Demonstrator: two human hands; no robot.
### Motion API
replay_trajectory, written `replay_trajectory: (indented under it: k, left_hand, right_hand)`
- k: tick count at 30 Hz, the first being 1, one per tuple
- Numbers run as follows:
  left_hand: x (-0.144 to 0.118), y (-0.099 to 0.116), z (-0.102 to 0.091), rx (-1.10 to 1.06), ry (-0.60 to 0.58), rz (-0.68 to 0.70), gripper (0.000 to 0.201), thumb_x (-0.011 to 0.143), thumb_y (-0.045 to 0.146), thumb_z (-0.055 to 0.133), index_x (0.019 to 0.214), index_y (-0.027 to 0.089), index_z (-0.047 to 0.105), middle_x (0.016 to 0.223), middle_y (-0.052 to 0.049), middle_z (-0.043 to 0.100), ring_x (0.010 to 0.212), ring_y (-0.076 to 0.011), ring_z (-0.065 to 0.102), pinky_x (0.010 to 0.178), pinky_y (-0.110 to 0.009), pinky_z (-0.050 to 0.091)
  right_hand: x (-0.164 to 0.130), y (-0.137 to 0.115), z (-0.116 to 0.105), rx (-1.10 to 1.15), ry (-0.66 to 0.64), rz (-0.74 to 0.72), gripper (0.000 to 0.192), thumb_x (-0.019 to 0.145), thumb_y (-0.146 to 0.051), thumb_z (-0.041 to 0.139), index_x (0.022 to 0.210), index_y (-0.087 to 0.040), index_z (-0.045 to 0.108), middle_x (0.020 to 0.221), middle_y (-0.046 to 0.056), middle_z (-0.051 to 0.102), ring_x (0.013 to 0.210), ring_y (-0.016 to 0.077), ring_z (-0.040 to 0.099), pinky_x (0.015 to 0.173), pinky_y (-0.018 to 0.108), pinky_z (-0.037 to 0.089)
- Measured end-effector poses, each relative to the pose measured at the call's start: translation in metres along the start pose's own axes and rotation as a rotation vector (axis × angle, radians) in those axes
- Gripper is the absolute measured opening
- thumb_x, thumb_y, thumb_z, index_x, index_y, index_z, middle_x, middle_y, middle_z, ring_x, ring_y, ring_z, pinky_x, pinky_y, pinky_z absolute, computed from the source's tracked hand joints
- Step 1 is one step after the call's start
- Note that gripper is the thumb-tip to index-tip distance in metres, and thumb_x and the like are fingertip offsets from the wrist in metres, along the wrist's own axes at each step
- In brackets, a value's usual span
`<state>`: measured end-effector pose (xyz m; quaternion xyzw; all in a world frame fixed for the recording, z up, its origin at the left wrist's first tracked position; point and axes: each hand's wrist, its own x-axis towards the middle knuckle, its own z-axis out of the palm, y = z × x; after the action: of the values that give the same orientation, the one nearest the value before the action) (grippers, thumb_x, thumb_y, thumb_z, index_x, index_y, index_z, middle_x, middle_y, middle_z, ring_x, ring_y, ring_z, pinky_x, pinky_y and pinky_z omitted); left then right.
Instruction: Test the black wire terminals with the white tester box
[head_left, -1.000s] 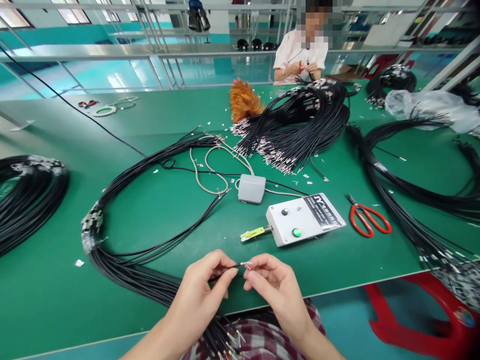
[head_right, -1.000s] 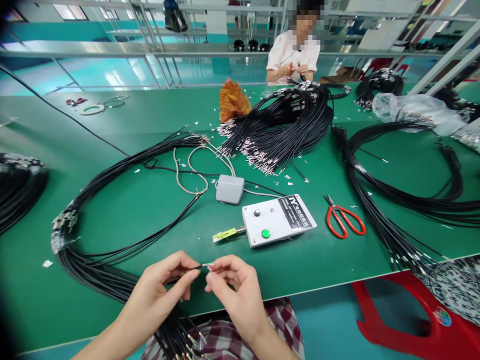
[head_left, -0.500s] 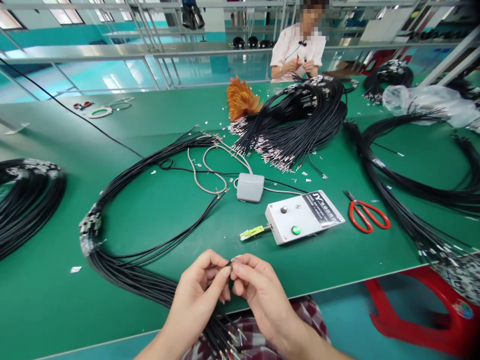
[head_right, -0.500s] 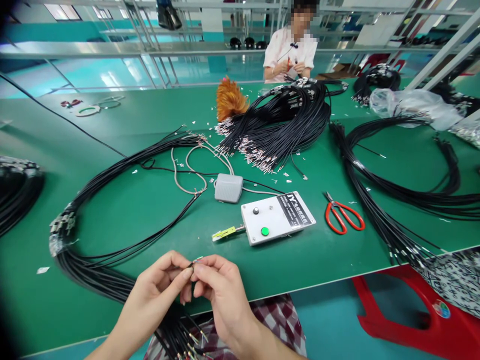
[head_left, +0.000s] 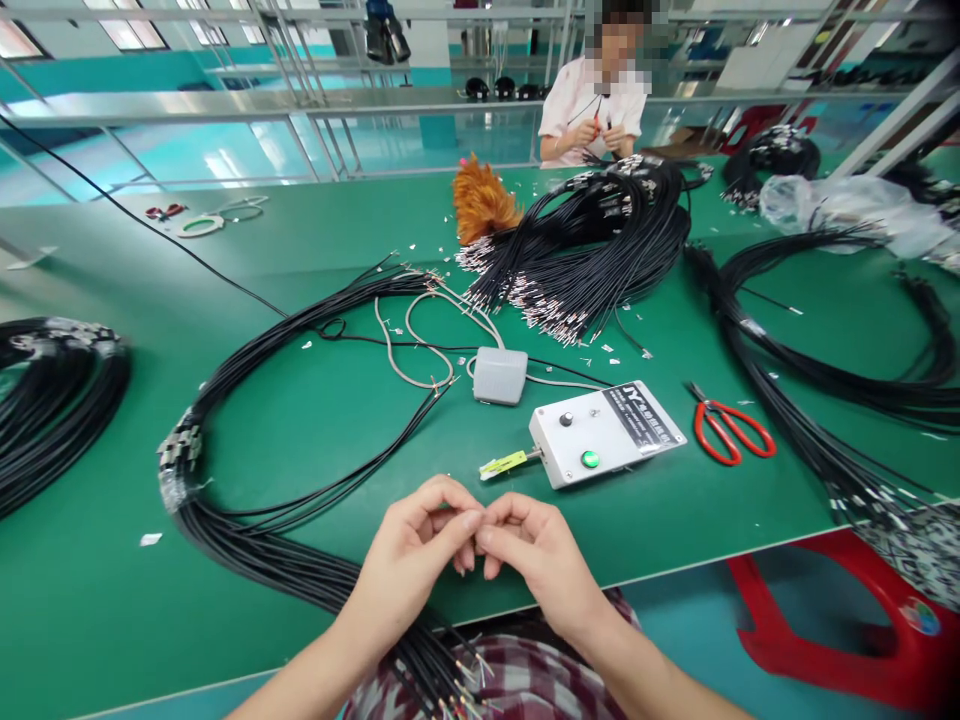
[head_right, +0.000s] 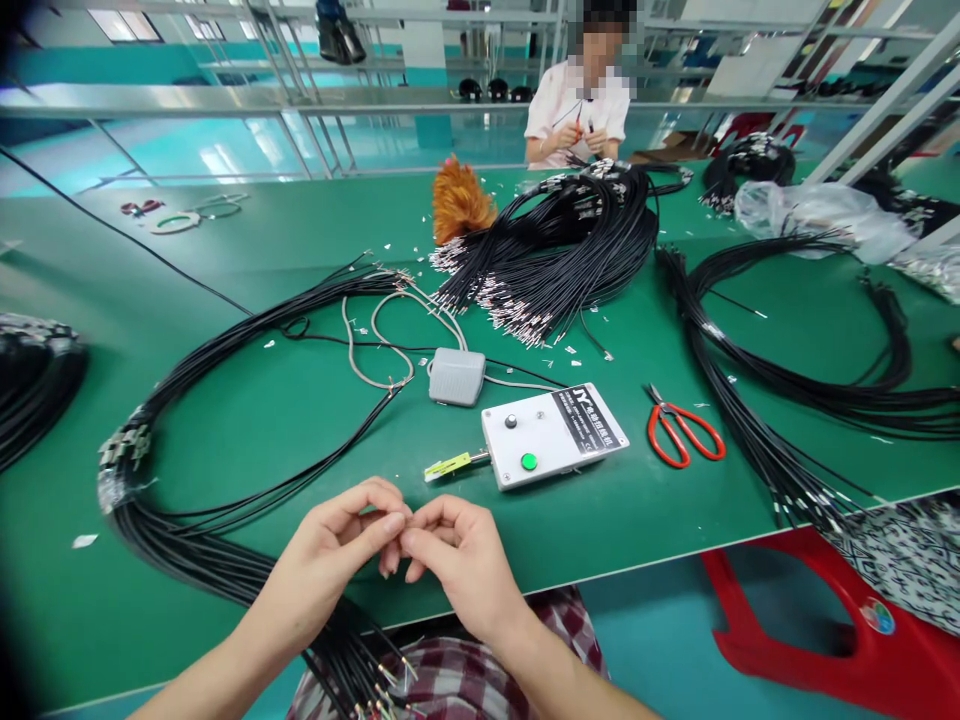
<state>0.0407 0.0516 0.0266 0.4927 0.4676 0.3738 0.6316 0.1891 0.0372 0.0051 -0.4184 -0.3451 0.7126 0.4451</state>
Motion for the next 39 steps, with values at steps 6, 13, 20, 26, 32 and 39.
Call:
replay_trajectory:
  k: [6,13,20,26,32,39]
  left_hand:
    - [-0.009,-0.015,0.003,0.283,0.109,0.158,0.018,0.092,0.028,0.056,0.077,0.019,0.060,0.086,0.000,0.053,0.059,-0.0102,0.055,0.055,-0.024,0.046]
    - [-0.002,-0.029,0.008,0.297,0.177,0.149,0.017,0.092,0.025,0.053,0.076,0.020,0.054,0.076,0.001,0.051,0.066,-0.0135,0.050,0.056,-0.023,0.042]
    - [-0.001,-0.028,0.004,0.537,0.120,0.366,0.018,0.095,0.015,0.049,0.079,0.020,0.055,0.080,-0.001,0.054,0.074,-0.0150,0.055,0.067,-0.025,0.046]
    - [0.002,-0.026,0.000,0.689,0.017,0.555,0.023,0.094,0.006,0.043,0.083,0.020,0.057,0.086,-0.002,0.054,0.077,-0.0138,0.056,0.071,-0.023,0.046]
    - [0.017,-0.026,-0.004,0.369,0.200,0.212,0.015,0.090,0.024,0.056,0.076,0.019,0.058,0.078,0.000,0.056,0.070,-0.0143,0.053,0.062,-0.024,0.043]
    - [0.033,-0.024,0.001,0.284,0.217,0.123,0.018,0.086,0.032,0.056,0.074,0.020,0.053,0.060,0.006,0.046,0.050,-0.0101,0.041,0.046,-0.021,0.031]
  right_hand:
    - [0.002,-0.008,-0.015,-0.494,0.000,-0.195,0.011,0.083,-0.024,0.062,0.073,-0.019,0.063,0.064,-0.003,0.061,0.059,0.0112,0.057,0.059,0.024,0.045]
    - [0.000,-0.006,-0.028,-0.923,0.006,-0.372,0.006,0.089,-0.019,0.060,0.091,-0.020,0.066,0.086,0.001,0.069,0.072,0.0143,0.064,0.068,0.026,0.048]
    - [-0.001,-0.008,-0.025,-1.454,0.037,-0.803,0.022,0.099,-0.024,0.052,0.080,-0.020,0.063,0.074,0.000,0.068,0.066,0.0158,0.059,0.063,0.031,0.032]
    - [0.007,-0.014,-0.034,-1.575,-0.020,-1.027,0.033,0.104,-0.021,0.039,0.082,-0.018,0.064,0.074,0.000,0.069,0.066,0.0156,0.055,0.063,0.034,0.028]
    - [0.019,-0.027,-0.043,-1.682,0.149,-0.979,0.014,0.099,-0.019,0.052,0.100,-0.017,0.066,0.102,0.003,0.074,0.096,0.0199,0.060,0.079,0.035,0.033]
    - [0.033,-0.030,-0.045,-1.867,0.149,-0.908,0.017,0.089,-0.016,0.067,0.106,-0.017,0.067,0.106,0.005,0.072,0.106,0.0232,0.058,0.086,0.039,0.030]
